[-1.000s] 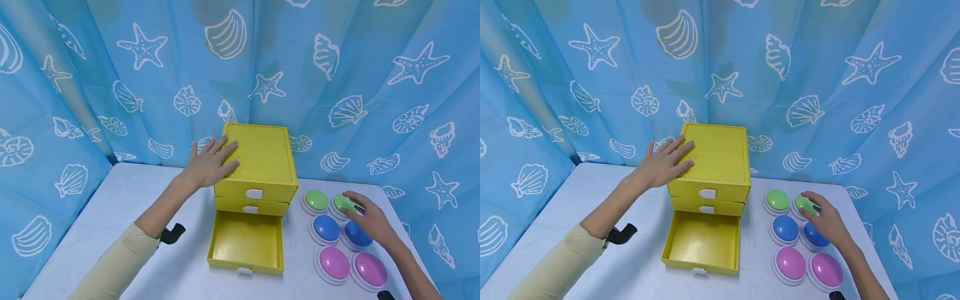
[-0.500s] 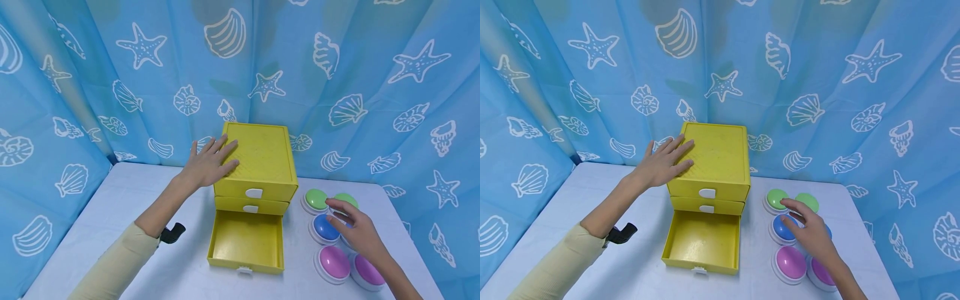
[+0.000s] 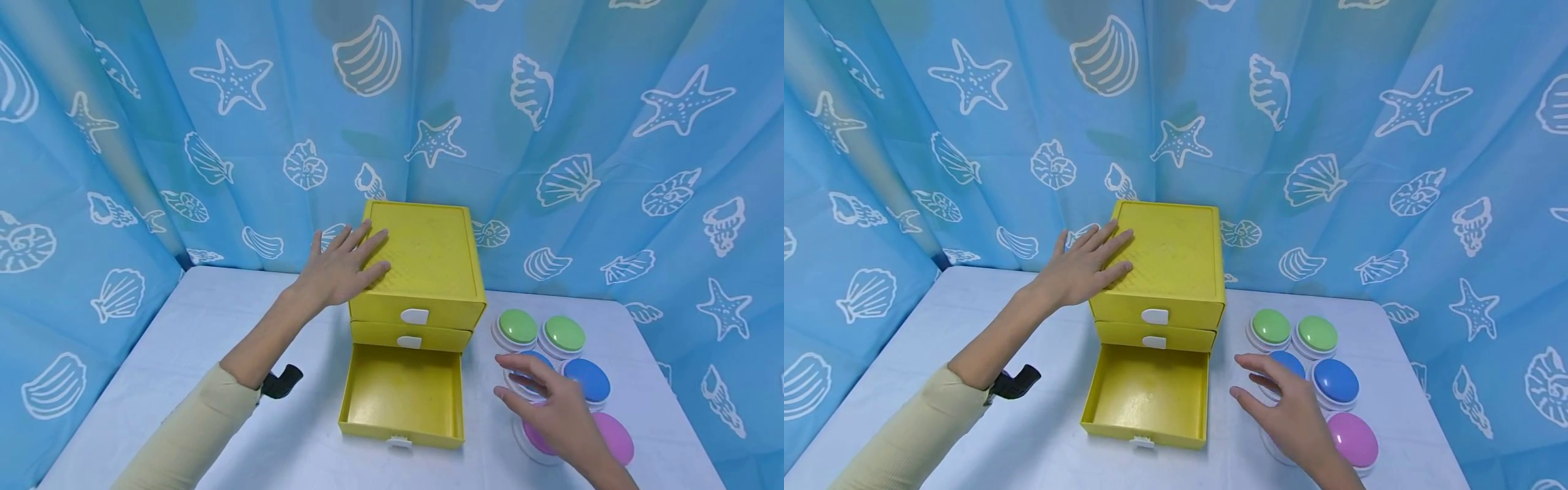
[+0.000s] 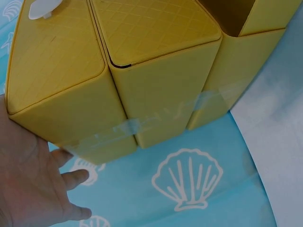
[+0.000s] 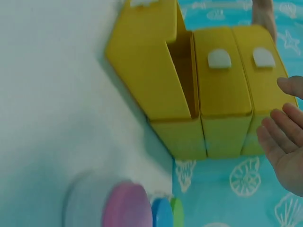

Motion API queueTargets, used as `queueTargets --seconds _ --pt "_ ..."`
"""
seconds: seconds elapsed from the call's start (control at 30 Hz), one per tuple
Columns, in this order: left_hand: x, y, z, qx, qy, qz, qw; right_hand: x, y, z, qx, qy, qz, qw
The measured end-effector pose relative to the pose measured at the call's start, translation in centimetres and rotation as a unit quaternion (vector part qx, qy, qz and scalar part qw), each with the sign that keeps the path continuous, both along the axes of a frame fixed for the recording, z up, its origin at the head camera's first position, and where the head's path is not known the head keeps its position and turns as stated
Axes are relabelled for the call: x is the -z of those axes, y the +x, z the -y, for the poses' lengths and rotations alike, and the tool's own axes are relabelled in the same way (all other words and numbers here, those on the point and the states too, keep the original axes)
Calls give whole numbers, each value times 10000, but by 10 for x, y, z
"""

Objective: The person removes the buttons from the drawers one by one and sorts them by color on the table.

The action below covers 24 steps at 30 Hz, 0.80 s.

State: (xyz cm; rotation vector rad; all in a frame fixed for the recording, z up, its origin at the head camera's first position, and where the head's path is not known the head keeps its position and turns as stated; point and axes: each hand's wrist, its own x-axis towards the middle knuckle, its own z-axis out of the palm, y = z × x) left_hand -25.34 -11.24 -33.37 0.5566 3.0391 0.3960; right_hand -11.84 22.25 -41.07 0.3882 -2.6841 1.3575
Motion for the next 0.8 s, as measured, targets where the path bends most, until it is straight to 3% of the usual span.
queueTargets --seconds 0.2,0.37,0.57,0.8 --pt "-1 1 1 -3 31 6 10000 6 15 24 98 -330 524 9980" --pt "-1 0 1 -2 38 -5 10000 15 27 43 67 -720 1211 9900" --pt "0 -1 0 -1 48 6 10000 35 39 58 -560 -1014 1557 9810" --pt "0 0 0 -9 61 -5 10000 53 47 70 -966 -1252 2478 9558"
